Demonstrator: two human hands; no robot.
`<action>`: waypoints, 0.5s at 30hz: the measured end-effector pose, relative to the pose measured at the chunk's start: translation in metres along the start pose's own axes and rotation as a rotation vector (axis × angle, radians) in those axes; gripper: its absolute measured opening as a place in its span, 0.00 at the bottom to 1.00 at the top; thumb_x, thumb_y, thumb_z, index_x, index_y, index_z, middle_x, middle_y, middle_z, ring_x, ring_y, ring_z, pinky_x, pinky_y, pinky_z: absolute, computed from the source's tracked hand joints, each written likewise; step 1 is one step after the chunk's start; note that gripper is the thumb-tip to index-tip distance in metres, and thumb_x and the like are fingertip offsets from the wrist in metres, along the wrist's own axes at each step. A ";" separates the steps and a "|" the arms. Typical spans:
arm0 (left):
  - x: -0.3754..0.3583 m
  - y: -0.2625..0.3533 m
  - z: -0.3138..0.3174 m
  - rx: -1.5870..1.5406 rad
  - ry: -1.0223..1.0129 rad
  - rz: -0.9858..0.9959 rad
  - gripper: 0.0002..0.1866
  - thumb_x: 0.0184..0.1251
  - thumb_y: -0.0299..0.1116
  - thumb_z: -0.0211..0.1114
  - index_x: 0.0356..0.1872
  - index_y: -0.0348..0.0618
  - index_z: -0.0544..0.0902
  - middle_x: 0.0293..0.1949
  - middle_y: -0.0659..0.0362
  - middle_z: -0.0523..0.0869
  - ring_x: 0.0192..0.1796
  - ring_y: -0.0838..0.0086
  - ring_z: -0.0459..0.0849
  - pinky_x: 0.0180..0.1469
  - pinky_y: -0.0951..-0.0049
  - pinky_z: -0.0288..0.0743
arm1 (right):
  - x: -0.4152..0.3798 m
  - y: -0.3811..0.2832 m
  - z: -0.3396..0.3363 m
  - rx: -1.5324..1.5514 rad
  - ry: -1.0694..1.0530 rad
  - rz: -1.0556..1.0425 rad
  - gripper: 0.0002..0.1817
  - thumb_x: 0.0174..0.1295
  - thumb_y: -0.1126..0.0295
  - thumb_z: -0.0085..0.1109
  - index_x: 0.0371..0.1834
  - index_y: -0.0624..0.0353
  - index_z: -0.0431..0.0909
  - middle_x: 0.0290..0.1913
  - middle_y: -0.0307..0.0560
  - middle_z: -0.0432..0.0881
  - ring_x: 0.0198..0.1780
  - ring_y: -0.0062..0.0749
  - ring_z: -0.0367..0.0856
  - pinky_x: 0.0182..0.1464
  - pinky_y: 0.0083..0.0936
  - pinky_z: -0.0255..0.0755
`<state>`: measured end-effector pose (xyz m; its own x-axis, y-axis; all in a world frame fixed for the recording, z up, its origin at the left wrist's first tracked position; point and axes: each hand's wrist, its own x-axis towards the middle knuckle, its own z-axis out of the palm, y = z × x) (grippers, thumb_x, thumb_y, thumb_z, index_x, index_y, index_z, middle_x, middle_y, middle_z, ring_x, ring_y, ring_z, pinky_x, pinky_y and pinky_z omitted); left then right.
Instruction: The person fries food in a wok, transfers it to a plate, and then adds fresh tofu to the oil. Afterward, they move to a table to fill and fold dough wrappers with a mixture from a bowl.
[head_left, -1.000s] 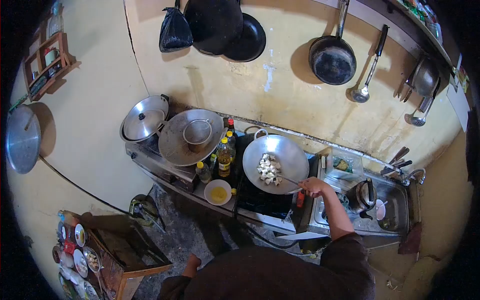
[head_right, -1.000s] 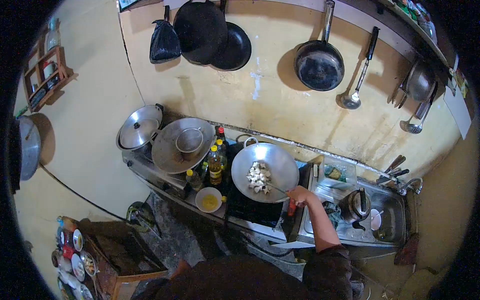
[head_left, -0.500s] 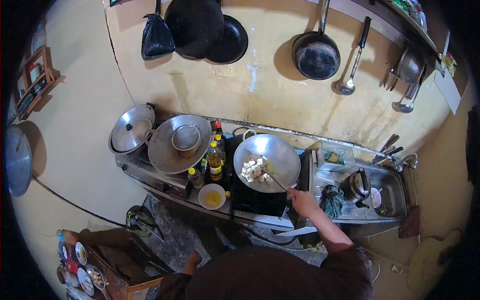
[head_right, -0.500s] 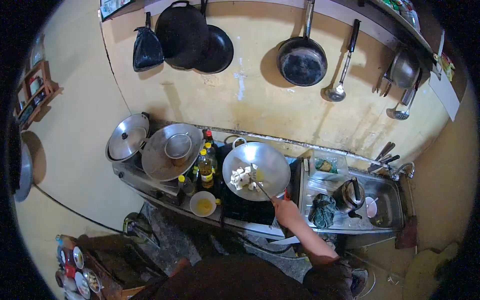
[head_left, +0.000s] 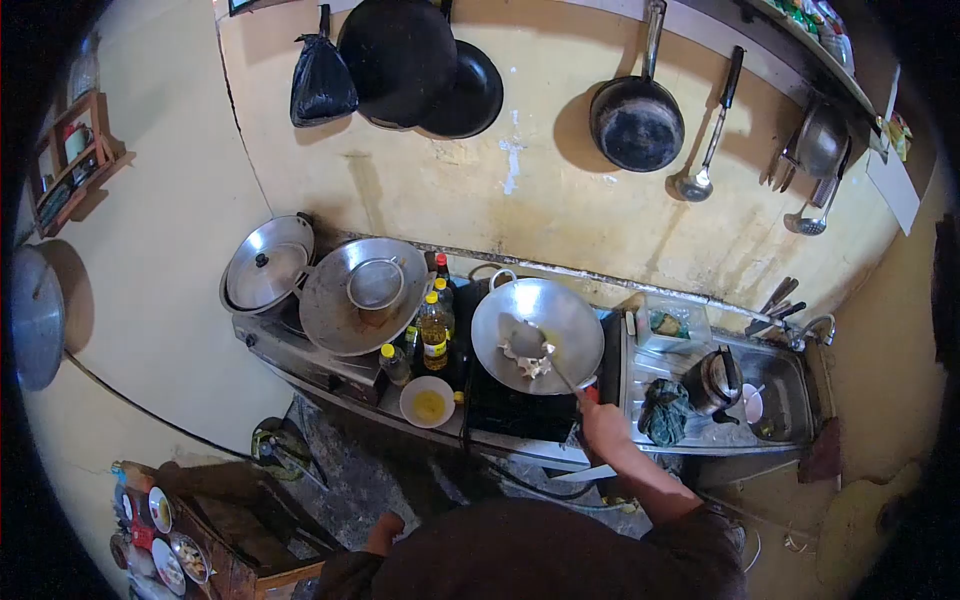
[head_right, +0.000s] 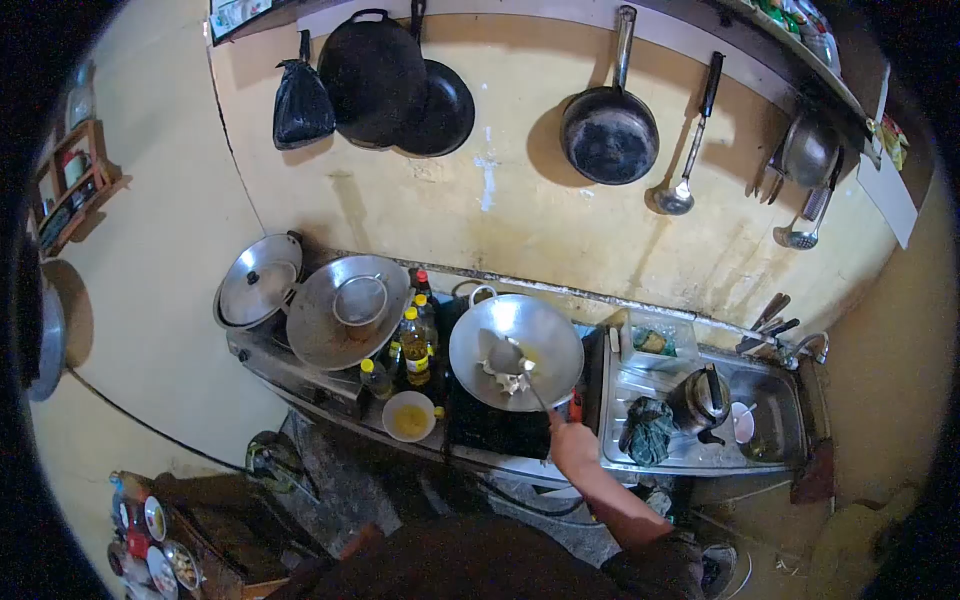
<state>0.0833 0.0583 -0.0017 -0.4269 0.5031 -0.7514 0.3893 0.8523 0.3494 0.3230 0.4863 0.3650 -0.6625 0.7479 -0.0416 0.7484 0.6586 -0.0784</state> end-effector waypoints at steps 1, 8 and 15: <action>-0.004 0.003 0.003 -0.049 0.022 -0.145 0.10 0.50 0.30 0.55 0.18 0.34 0.80 0.26 0.45 0.82 0.30 0.57 0.82 0.33 0.60 0.75 | 0.007 0.004 -0.003 -0.003 0.003 -0.006 0.18 0.60 0.68 0.43 0.55 0.46 0.71 0.20 0.55 0.78 0.24 0.49 0.80 0.25 0.44 0.73; -0.051 -0.064 0.062 0.763 0.184 0.810 0.10 0.53 0.30 0.54 0.25 0.36 0.83 0.26 0.47 0.83 0.28 0.58 0.82 0.34 0.60 0.75 | 0.091 0.040 0.026 -0.056 0.120 0.100 0.20 0.60 0.66 0.44 0.57 0.43 0.68 0.26 0.56 0.80 0.30 0.50 0.80 0.31 0.43 0.75; -0.027 -0.028 0.030 -0.065 -0.024 -0.056 0.10 0.52 0.36 0.59 0.28 0.42 0.84 0.33 0.50 0.83 0.37 0.57 0.82 0.39 0.58 0.76 | 0.065 0.023 -0.011 -0.038 -0.082 0.037 0.19 0.61 0.64 0.45 0.57 0.39 0.68 0.30 0.54 0.81 0.33 0.50 0.81 0.34 0.44 0.74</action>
<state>0.1079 0.0167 -0.0079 -0.4264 0.4517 -0.7837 0.3110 0.8868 0.3419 0.2973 0.5508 0.3710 -0.6338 0.7633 -0.1250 0.7718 0.6348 -0.0372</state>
